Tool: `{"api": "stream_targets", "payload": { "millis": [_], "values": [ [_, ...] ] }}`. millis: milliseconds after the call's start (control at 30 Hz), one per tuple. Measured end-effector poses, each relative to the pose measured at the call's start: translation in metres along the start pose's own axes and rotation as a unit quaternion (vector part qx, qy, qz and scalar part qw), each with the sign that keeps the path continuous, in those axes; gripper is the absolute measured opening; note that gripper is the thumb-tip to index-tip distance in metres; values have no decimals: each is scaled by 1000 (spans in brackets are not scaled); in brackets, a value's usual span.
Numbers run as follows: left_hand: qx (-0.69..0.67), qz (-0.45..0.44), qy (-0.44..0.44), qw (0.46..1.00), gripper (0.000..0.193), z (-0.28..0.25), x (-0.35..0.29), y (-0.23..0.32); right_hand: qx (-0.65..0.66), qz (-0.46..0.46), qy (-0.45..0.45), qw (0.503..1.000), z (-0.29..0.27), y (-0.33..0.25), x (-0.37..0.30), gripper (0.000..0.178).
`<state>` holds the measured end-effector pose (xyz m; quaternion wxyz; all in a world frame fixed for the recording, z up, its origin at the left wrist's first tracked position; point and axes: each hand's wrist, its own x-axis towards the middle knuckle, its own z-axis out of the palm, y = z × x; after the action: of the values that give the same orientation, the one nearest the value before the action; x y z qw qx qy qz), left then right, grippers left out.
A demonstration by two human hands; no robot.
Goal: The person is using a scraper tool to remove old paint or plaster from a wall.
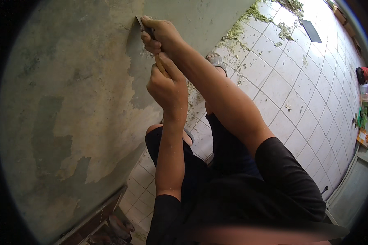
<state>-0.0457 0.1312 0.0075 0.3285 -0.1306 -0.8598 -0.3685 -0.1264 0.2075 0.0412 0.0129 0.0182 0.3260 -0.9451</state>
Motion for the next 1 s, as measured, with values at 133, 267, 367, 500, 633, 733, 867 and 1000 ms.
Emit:
{"api": "stream_targets", "payload": {
  "millis": [133, 267, 367, 500, 633, 733, 867, 1000],
  "values": [
    [26, 0, -30, 999, 48, 1, 18, 17, 30, -35, -8, 999, -6, -21, 18, 49],
    [-5, -7, -3, 1000, 52, 4, 2, 10, -24, -5, 18, 1000, -8, -10, 7, 45],
    [-19, -31, -83, 996, 51, 1, 32, 20, 30, -71, 11, 997, -15, -15, 25, 38],
    [-40, -19, -75, 996, 51, 1, 2, -5, -47, -89, 35, 994, -25, 3, 8, 36],
    [-145, -123, -147, 971, 54, -20, -14, -10, -93, -49, 18, 994, -11, -2, -30, 34],
    [-178, -159, -200, 950, 60, -33, -21, -20, -300, -72, -15, 951, -26, 11, -38, 36],
    [-157, -136, -223, 952, 72, -57, -31, -62, -502, -40, -40, 863, -20, 13, -54, 38],
    [-146, -218, -173, 949, 73, -90, -26, -82, -538, 17, -61, 841, 6, 10, -79, 39]
  ]
}}
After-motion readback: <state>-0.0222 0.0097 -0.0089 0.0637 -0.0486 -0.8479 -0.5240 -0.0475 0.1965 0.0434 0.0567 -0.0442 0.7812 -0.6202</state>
